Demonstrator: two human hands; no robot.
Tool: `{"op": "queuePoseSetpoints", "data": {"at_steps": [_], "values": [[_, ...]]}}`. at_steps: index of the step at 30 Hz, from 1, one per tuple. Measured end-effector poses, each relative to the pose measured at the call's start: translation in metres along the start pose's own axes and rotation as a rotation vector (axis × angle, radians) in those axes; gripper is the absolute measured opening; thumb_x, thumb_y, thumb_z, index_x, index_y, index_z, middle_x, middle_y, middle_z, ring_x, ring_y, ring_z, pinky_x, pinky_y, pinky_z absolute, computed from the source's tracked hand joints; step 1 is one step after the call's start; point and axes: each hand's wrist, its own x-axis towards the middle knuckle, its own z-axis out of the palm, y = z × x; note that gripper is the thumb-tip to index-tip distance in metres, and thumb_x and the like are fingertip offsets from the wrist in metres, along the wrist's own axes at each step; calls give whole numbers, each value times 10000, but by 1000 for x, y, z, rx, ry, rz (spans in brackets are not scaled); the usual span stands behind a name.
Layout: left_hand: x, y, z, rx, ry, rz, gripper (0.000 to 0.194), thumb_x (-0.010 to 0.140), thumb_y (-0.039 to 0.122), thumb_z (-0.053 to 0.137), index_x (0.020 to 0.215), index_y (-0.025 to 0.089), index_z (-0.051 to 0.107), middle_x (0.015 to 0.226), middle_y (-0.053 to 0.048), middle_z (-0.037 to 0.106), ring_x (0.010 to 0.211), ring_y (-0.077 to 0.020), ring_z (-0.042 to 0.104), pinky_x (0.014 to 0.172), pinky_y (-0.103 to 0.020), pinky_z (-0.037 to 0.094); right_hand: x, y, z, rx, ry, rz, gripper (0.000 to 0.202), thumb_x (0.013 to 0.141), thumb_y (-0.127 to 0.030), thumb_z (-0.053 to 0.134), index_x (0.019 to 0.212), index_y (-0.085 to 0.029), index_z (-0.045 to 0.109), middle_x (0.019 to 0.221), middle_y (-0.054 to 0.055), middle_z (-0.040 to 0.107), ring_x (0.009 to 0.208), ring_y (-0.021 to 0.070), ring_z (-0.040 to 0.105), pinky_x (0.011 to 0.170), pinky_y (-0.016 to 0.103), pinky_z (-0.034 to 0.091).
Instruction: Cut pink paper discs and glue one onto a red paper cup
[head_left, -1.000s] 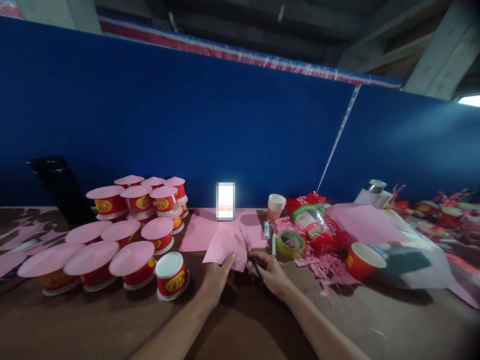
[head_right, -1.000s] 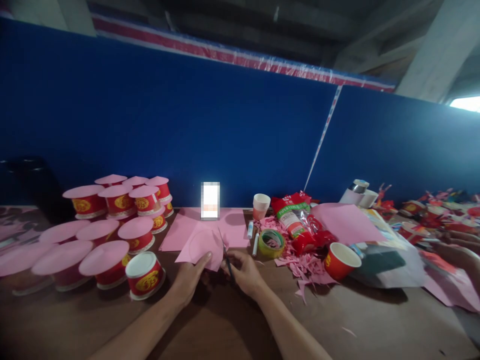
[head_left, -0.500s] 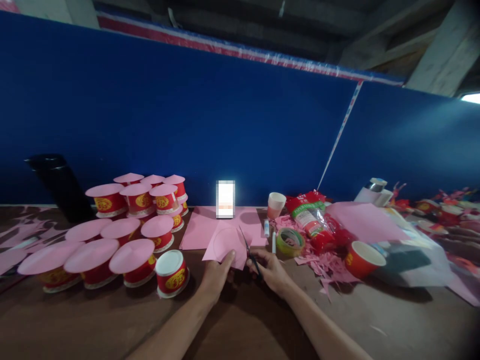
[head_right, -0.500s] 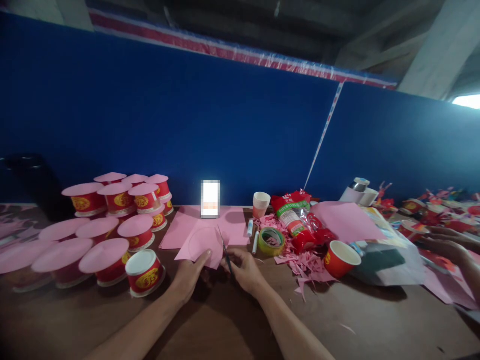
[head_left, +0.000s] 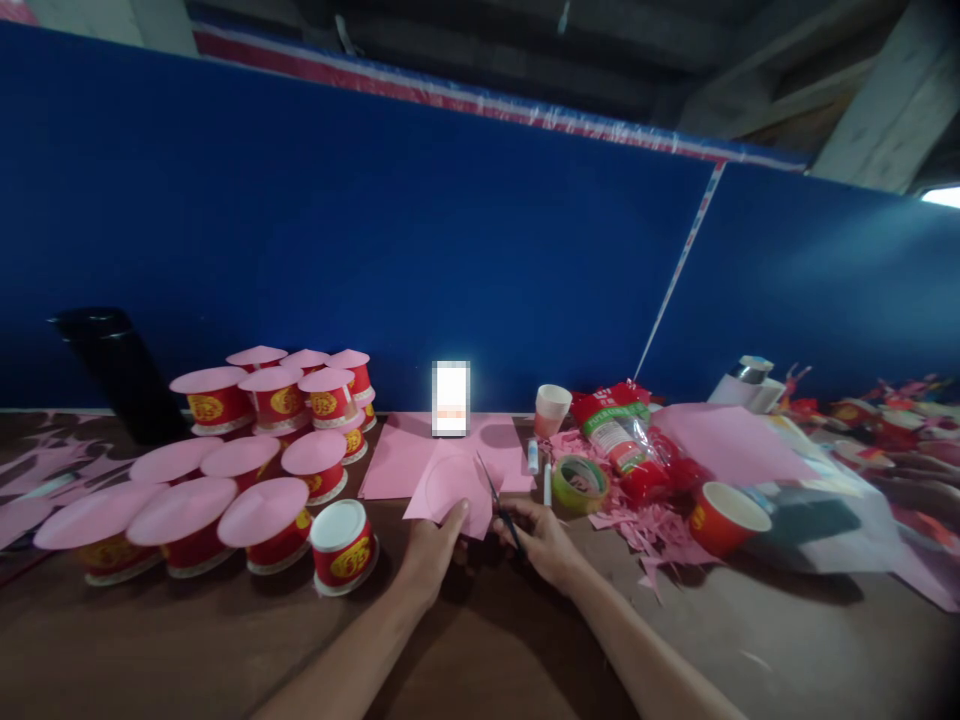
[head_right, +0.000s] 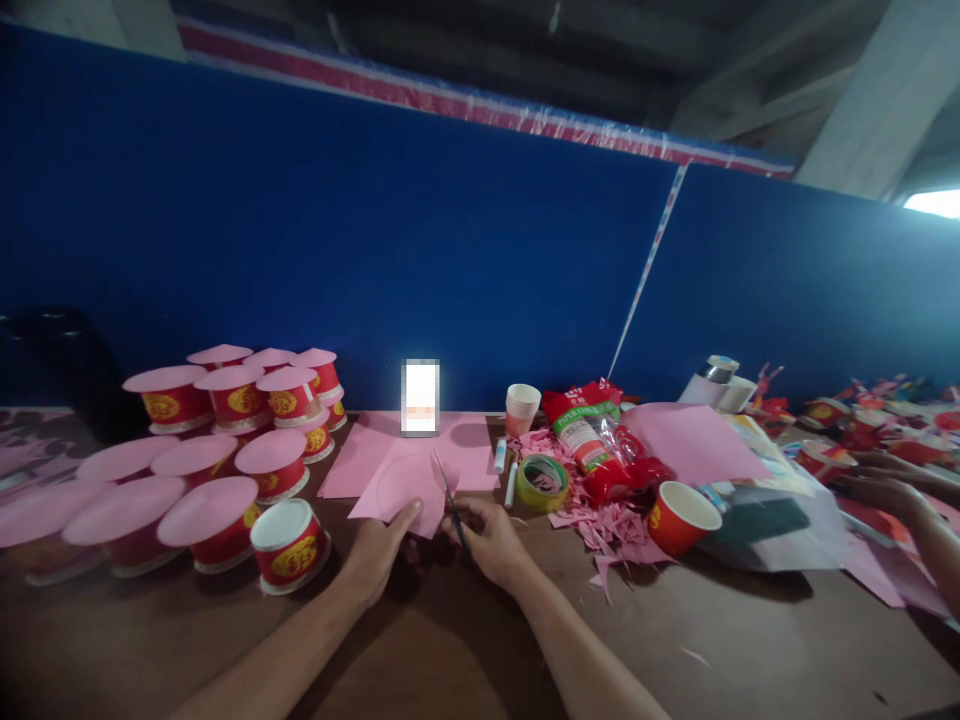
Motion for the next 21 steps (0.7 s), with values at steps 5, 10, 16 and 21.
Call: {"op": "queuePoseSetpoints", "data": {"at_steps": [5,10,16,21], "values": [[0,0,1,-13,25,13,356,658,396,645,835,89,613,470,9,559,374,-109,482,368,-218,399,1,3,-1,6,0,3,308,684,-342,656,903,-125,656,600,-9,543,519,84,426,465,189,342],[-1,1,0,11,15,-10,339,650,400,650,777,87,619,455,-1,560,371,-121,491,373,-229,403,0,2,-1,13,7,20,302,675,-339,667,893,-130,656,604,-10,539,523,81,435,461,184,349],[-3,8,-1,24,26,25,348,625,368,677,826,87,640,548,-35,632,481,-160,570,465,-251,450,0,2,0,55,3,32,297,690,-356,656,889,-136,645,597,-21,530,499,71,439,452,180,350],[-1,6,-2,1,28,65,351,606,349,694,835,86,652,667,-79,676,673,-210,629,629,-292,486,1,6,0,88,1,3,286,687,-346,663,888,-144,634,599,-29,526,493,67,436,465,186,364]]}}
